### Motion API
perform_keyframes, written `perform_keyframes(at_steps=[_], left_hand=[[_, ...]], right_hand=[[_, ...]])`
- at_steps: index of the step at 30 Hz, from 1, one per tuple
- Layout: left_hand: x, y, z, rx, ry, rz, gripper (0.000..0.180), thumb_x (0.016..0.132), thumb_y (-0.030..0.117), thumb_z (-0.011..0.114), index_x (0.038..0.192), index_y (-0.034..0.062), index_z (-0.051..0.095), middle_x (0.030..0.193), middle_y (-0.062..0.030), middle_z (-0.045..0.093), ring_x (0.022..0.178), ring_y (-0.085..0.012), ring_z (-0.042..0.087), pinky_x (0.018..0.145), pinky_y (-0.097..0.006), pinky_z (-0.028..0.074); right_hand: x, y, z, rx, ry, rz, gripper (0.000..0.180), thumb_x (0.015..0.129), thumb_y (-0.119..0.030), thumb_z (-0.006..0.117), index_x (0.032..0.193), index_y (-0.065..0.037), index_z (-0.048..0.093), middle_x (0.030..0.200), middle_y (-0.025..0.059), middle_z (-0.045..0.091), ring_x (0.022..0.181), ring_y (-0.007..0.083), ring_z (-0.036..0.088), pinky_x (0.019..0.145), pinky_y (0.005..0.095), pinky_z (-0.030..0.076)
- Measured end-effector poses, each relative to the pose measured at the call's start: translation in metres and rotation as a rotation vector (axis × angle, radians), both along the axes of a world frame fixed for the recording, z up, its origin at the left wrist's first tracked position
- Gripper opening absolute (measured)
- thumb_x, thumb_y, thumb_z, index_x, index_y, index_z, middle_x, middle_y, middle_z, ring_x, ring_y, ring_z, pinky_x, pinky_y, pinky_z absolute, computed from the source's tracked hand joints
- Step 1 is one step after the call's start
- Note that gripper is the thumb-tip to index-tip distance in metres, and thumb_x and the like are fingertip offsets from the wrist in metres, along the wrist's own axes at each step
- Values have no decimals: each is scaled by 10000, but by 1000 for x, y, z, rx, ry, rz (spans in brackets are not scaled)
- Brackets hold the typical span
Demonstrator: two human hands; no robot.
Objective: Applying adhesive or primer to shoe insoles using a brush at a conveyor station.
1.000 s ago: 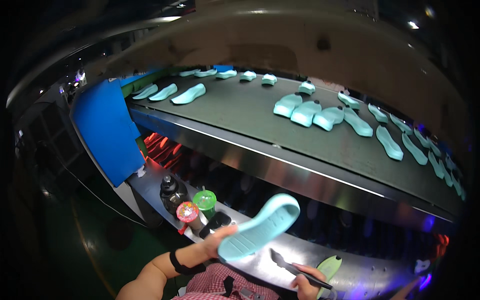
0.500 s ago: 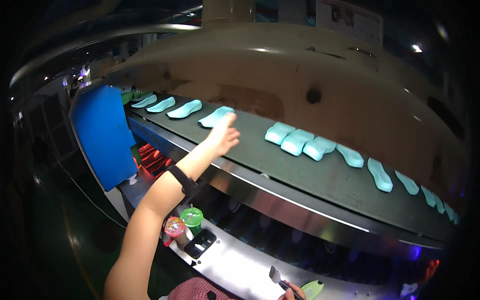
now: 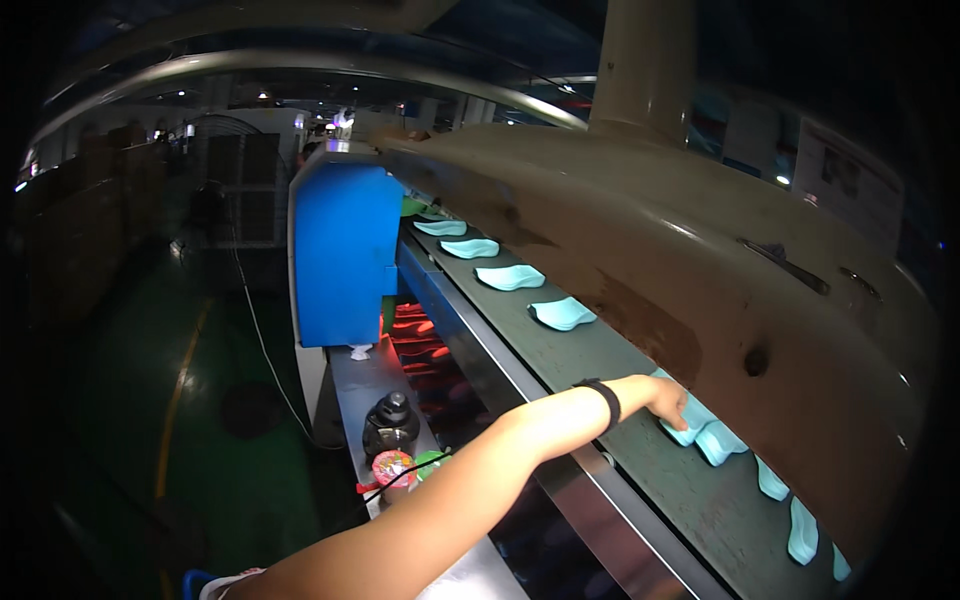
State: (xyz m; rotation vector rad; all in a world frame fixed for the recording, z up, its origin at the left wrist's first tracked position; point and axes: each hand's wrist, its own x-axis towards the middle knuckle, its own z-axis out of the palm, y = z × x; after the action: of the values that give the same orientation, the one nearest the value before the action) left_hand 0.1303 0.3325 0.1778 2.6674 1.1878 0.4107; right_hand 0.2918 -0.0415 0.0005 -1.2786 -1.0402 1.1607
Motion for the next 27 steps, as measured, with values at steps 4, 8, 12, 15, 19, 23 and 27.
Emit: perform_keyframes(at_steps=[4, 8, 12, 15, 19, 23, 27], left_hand=[[29, -22, 7, -75, -65, -83, 487, 610, 466, 686, 815, 28, 631, 839, -139, 628, 804, -256, 586, 706, -346, 454], [9, -74, 5, -113, -149, -192, 397, 654, 412, 675, 806, 48, 624, 832, -123, 631, 821, -257, 589, 720, -360, 456], [-12, -98, 1, 142, -21, 73, 292, 692, 313, 636, 822, 51, 626, 862, -151, 618, 852, -313, 582, 742, -379, 461], [-29, -143, -2, 191, -134, 165, 227, 692, 247, 609, 780, 38, 621, 796, -145, 614, 789, -294, 592, 711, -371, 471], [-64, -203, -20, 247, -1041, -54, 154, 710, 189, 598, 686, 40, 571, 825, -122, 565, 843, -272, 507, 759, -347, 402], [-64, -230, -80, 275, -1434, 373, 310, 761, 159, 559, 1037, 50, 472, 1105, -128, 426, 1069, -230, 363, 898, -332, 298], [-92, -252, -97, -1207, -1570, -112, 426, 749, 89, 552, 1151, 35, 422, 1163, -99, 442, 1036, -200, 486, 836, -339, 444]], right_hand=[[-10, 8, 1, 8, 4, 7, 197, 739, -45, 577, 928, 3, 609, 859, 104, 592, 766, 169, 522, 688, 269, 430], [-31, 4, 2, 18, 14, 83, 195, 735, -38, 575, 923, 6, 605, 860, 106, 590, 771, 172, 526, 691, 271, 434], [-57, -7, 3, 30, 22, 106, 193, 730, -31, 574, 918, 9, 600, 860, 108, 588, 776, 176, 530, 694, 272, 438], [-76, -15, 3, 35, 26, 113, 192, 727, -26, 573, 914, 12, 597, 860, 110, 587, 779, 178, 532, 697, 274, 441], [-98, -27, 5, 57, 16, 147, 190, 723, -19, 571, 909, 15, 592, 860, 112, 585, 784, 181, 536, 700, 276, 445], [-114, -34, 5, 62, 7, 149, 189, 718, -12, 570, 904, 18, 588, 860, 114, 583, 789, 184, 540, 703, 278, 449], [-120, -40, 6, 68, 7, 134, 187, 714, -6, 568, 899, 22, 583, 860, 116, 581, 794, 187, 544, 707, 280, 453]])
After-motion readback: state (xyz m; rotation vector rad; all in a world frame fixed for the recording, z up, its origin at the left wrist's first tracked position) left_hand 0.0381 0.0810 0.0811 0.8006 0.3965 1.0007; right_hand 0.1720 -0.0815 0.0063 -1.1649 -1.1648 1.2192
